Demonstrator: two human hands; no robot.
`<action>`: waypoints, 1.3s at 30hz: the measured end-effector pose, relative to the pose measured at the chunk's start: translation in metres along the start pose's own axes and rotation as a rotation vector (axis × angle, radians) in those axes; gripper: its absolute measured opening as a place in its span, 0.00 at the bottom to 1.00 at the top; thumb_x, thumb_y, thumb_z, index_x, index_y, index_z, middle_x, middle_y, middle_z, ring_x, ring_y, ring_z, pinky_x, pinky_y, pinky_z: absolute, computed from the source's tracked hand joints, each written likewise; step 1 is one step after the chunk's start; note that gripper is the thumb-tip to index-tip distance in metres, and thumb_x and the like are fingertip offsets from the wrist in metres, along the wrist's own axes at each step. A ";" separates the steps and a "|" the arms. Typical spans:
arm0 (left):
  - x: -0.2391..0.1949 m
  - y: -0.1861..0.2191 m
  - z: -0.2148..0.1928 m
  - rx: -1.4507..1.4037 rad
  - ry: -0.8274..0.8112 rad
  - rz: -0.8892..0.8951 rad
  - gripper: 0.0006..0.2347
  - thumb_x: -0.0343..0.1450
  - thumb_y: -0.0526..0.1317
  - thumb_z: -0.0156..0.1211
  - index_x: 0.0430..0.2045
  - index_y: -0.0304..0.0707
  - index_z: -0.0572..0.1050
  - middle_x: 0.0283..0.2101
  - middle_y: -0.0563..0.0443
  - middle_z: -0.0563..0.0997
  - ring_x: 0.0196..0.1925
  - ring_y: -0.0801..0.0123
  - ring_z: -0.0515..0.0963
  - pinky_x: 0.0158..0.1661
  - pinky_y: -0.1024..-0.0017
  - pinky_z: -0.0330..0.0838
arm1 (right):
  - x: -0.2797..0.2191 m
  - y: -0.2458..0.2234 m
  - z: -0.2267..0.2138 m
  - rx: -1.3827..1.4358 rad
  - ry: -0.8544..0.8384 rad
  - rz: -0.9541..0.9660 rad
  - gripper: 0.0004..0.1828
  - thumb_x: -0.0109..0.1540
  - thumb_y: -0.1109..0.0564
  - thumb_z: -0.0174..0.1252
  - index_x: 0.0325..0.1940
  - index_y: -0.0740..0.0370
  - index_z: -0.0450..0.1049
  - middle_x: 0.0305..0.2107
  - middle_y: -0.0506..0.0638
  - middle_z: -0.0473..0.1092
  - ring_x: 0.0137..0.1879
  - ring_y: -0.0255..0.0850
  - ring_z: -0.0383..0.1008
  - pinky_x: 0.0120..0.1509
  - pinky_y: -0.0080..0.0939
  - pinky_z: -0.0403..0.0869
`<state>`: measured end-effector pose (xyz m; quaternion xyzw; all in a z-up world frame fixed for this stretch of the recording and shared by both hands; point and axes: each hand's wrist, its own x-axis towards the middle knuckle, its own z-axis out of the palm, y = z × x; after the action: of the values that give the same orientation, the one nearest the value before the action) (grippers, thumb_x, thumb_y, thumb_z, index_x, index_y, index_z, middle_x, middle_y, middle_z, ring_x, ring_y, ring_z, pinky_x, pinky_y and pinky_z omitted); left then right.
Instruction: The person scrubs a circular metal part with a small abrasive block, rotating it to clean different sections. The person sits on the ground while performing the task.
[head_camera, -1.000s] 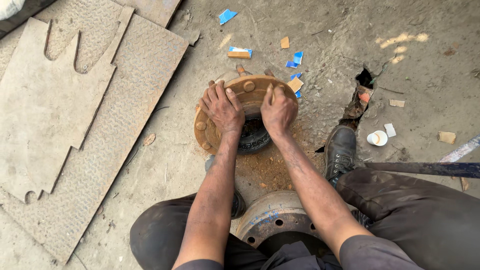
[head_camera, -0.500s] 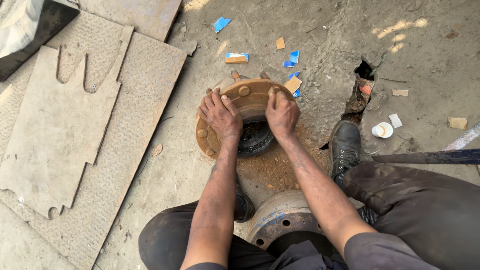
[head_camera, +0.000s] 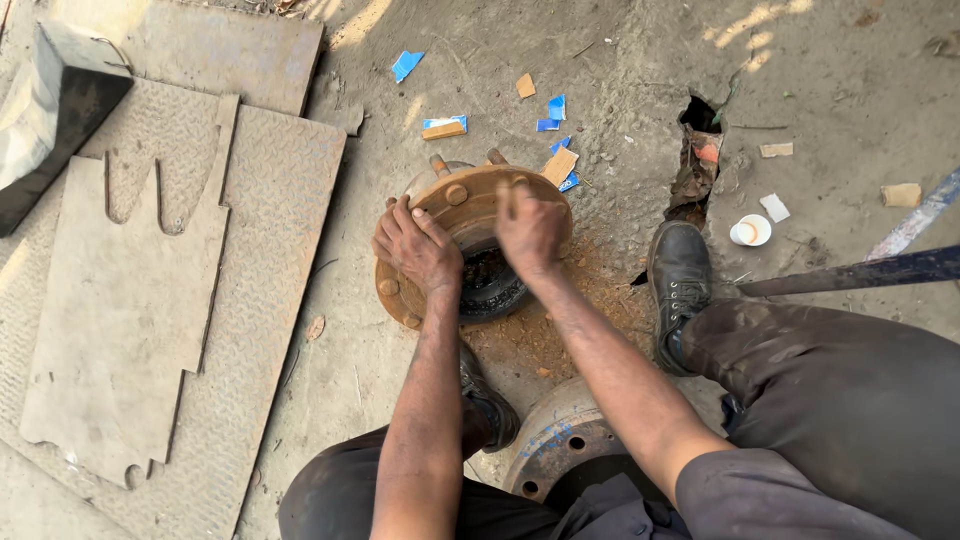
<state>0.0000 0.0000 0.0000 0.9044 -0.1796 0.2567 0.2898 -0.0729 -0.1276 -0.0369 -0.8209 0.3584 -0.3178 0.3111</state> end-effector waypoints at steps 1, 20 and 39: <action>-0.001 0.001 -0.002 -0.009 -0.008 -0.008 0.18 0.79 0.45 0.39 0.54 0.34 0.74 0.55 0.40 0.74 0.63 0.52 0.67 0.67 0.49 0.52 | -0.002 0.008 -0.001 0.025 0.033 -0.047 0.22 0.72 0.50 0.56 0.24 0.56 0.73 0.09 0.43 0.62 0.10 0.30 0.54 0.11 0.34 0.54; 0.000 0.003 -0.005 0.002 -0.051 -0.026 0.18 0.79 0.45 0.39 0.55 0.34 0.73 0.55 0.39 0.72 0.63 0.53 0.66 0.68 0.50 0.51 | -0.014 0.048 0.026 0.261 0.121 0.297 0.23 0.70 0.52 0.58 0.21 0.56 0.67 0.13 0.41 0.59 0.16 0.32 0.54 0.17 0.37 0.53; 0.005 -0.003 0.004 0.017 -0.049 -0.031 0.19 0.79 0.47 0.38 0.53 0.36 0.73 0.51 0.41 0.75 0.59 0.53 0.69 0.64 0.53 0.56 | -0.017 0.066 0.002 0.100 0.137 0.467 0.21 0.66 0.48 0.62 0.24 0.64 0.78 0.19 0.54 0.74 0.26 0.42 0.74 0.32 0.47 0.68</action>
<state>0.0071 -0.0013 -0.0010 0.9155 -0.1702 0.2316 0.2815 -0.1066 -0.1504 -0.0918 -0.6760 0.5423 -0.3095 0.3912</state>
